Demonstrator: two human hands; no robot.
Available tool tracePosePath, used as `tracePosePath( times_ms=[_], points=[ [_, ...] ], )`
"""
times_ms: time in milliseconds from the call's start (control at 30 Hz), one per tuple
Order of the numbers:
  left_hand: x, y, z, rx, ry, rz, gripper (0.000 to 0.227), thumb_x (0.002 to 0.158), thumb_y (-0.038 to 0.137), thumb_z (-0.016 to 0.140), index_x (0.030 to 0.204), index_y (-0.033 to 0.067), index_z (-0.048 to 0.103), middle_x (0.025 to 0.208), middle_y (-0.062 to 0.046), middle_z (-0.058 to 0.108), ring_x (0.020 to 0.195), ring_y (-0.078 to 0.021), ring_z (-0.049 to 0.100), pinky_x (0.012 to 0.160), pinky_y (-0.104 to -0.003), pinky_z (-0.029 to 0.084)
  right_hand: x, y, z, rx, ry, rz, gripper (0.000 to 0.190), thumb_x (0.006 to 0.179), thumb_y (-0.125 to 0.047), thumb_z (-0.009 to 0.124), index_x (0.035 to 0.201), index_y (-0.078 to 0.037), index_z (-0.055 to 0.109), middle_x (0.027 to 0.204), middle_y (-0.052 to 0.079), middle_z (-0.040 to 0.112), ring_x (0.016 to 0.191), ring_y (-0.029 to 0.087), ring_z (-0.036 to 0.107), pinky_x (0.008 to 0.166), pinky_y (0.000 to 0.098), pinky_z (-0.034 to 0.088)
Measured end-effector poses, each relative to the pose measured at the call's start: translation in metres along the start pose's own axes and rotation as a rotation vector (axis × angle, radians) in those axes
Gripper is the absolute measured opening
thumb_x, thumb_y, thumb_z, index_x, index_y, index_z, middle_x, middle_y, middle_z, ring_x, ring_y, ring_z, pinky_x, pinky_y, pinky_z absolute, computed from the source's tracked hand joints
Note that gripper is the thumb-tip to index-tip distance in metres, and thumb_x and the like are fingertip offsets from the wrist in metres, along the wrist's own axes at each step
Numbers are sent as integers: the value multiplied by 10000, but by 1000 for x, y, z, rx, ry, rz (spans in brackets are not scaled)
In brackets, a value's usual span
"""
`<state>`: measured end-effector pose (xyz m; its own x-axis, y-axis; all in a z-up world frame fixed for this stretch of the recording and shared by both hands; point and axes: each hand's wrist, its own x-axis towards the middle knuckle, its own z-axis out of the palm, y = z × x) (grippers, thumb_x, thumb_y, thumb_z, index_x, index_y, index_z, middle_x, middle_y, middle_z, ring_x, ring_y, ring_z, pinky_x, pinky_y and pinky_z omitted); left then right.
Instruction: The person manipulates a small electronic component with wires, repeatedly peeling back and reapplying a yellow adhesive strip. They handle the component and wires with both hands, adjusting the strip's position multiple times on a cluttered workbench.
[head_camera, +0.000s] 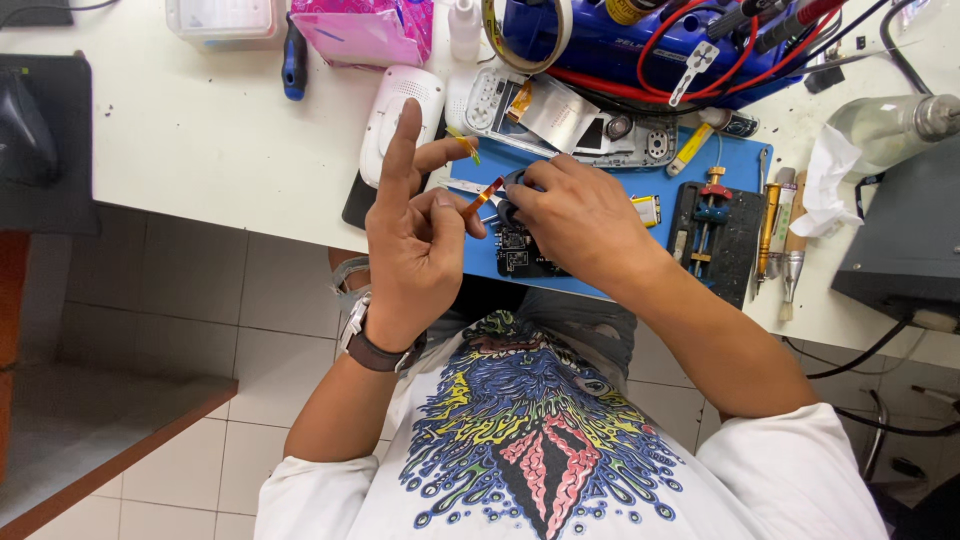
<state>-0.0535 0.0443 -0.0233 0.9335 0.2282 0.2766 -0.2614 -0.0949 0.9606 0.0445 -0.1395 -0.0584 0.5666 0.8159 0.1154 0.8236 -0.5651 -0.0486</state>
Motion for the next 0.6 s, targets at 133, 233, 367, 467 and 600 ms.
tracePosePath(
  times_ms=[133, 233, 367, 467, 600],
  points=[
    [2, 3, 6, 22, -11, -36, 675, 1074, -56, 416, 1645, 241, 211, 1406, -171, 659, 649, -104, 597, 726, -228, 631, -1, 1, -38, 115, 171, 57, 118, 1036, -211, 707, 1045, -93, 715, 868, 64, 632, 813, 305, 619, 505, 461, 483],
    [5, 5, 11, 43, -58, -59, 646, 1083, -25, 428, 1644, 213, 214, 1366, -120, 687, 635, -94, 562, 696, -222, 602, -3, 0, -58, 430, 436, -43, 313, 1079, -147, 711, 1321, 38, 637, 1079, 219, 678, 920, 374, 662, 785, 467, 536],
    [8, 8, 17, 147, -157, 10, 668, 1057, -63, 419, 1646, 179, 216, 1416, -74, 695, 590, -48, 457, 722, -224, 579, -10, 0, -61, 494, 496, -108, 288, 1083, -105, 722, 1334, -2, 626, 1076, 215, 679, 923, 358, 661, 784, 450, 545],
    [10, 9, 22, 209, -245, 25, 685, 1030, -70, 432, 1642, 162, 230, 1382, -63, 704, 592, -55, 443, 727, -236, 550, -17, 3, -64, 523, 538, -104, 122, 1063, -20, 685, 1167, 43, 673, 992, 220, 668, 835, 364, 638, 731, 455, 518],
    [14, 8, 32, 198, -360, 32, 666, 1035, -53, 451, 1636, 148, 245, 1367, -45, 707, 597, -74, 441, 718, -252, 547, -36, 13, -70, 557, 556, 25, 46, 1039, 45, 700, 1069, 80, 704, 971, 217, 681, 829, 340, 665, 751, 422, 550]
  ],
)
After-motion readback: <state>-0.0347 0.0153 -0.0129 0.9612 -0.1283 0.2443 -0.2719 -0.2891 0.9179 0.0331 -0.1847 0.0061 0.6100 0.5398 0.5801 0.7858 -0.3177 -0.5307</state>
